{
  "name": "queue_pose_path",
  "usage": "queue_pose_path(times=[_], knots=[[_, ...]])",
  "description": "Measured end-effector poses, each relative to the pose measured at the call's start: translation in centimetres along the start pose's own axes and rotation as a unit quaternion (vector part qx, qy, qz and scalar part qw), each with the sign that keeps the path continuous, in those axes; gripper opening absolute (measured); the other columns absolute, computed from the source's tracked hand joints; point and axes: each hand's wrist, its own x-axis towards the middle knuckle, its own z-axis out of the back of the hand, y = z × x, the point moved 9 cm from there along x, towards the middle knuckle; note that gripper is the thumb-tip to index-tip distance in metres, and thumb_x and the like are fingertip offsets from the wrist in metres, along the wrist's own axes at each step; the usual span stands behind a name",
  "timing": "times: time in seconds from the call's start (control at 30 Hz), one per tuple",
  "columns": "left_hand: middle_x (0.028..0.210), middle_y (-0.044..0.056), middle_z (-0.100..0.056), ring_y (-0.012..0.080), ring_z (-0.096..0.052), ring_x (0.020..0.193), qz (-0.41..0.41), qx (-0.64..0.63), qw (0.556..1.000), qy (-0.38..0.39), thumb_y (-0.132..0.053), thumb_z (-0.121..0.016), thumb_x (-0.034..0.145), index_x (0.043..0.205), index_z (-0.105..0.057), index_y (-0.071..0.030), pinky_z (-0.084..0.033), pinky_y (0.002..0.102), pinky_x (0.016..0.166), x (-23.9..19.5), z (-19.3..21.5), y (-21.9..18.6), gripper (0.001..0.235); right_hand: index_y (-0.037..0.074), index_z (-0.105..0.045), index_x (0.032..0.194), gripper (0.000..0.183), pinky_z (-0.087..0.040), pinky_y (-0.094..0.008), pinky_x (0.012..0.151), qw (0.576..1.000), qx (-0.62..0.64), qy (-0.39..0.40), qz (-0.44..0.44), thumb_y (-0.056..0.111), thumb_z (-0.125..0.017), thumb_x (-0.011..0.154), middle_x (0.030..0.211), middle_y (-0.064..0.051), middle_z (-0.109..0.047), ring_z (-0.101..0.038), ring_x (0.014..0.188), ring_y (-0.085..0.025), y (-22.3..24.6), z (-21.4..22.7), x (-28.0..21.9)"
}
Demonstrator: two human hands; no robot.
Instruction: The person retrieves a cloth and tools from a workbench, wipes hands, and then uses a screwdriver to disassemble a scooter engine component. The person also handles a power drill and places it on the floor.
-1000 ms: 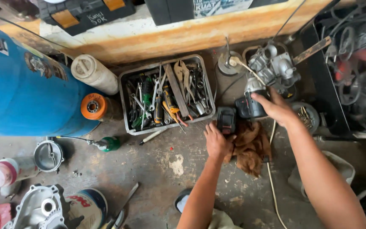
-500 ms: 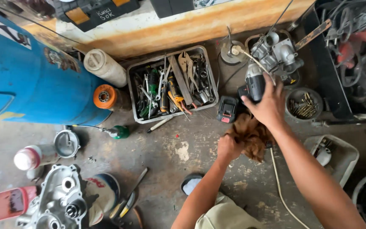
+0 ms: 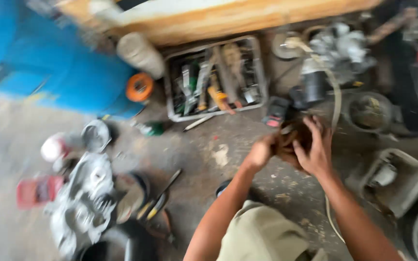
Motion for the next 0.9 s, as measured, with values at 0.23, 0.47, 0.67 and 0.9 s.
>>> queue_pose_path(times=[0.23, 0.47, 0.67, 0.9], knots=[[0.104, 0.009, -0.065, 0.0227, -0.056, 0.098, -0.171, 0.029, 0.984, 0.045, -0.018, -0.053, 0.099, 0.108, -0.069, -0.005, -0.044, 0.038, 0.094, -1.4, 1.2, -4.7, 0.022, -0.009, -0.062, 0.111, 0.027, -0.051, -0.049, 0.078, 1.0, -0.017, -0.006, 0.013, -0.004, -0.072, 0.086, 0.092, -0.026, -0.063, -0.06, 0.08, -0.046, 4.8, 1.2, -0.4], [0.13, 0.016, -0.067, 0.0219, -0.063, 0.117, -0.192, 0.044, 0.976, -0.095, -0.016, -0.053, 0.101, 0.145, -0.052, 0.0, -0.048, 0.03, 0.102, -9.0, 7.2, -8.7, 0.047, -0.016, -0.062, 0.117, 0.025, -0.049, -0.044, 0.068, 0.992, 0.051, 0.091, 0.071, -0.005, -0.074, 0.098, 0.095, -0.027, -0.066, -0.058, 0.071, -0.037, 13.3, 0.4, 5.6], [0.108, 0.004, -0.056, 0.0176, -0.054, 0.093, -0.192, -0.053, 0.98, -0.008, -0.058, -0.041, 0.107, 0.132, -0.049, -0.018, -0.045, 0.038, 0.087, -15.8, 6.5, -10.9, 0.048, -0.011, -0.064, 0.112, 0.027, -0.052, -0.034, 0.061, 0.95, 0.19, 0.244, 0.052, -0.004, -0.067, 0.086, 0.095, -0.022, -0.071, -0.065, 0.073, -0.027, 22.0, -5.1, 6.3], [0.137, 0.027, -0.055, 0.036, -0.053, 0.129, -0.299, -0.256, 0.866, -0.309, -0.03, -0.059, 0.109, 0.142, -0.051, -0.006, -0.04, 0.057, 0.116, -21.4, 19.2, -7.6, 0.042, 0.009, -0.07, 0.118, 0.032, -0.059, -0.044, 0.085, 0.86, 0.357, 0.358, -0.066, 0.011, -0.066, 0.087, 0.109, -0.013, -0.074, -0.074, 0.088, -0.027, 24.5, -20.0, 4.9]])
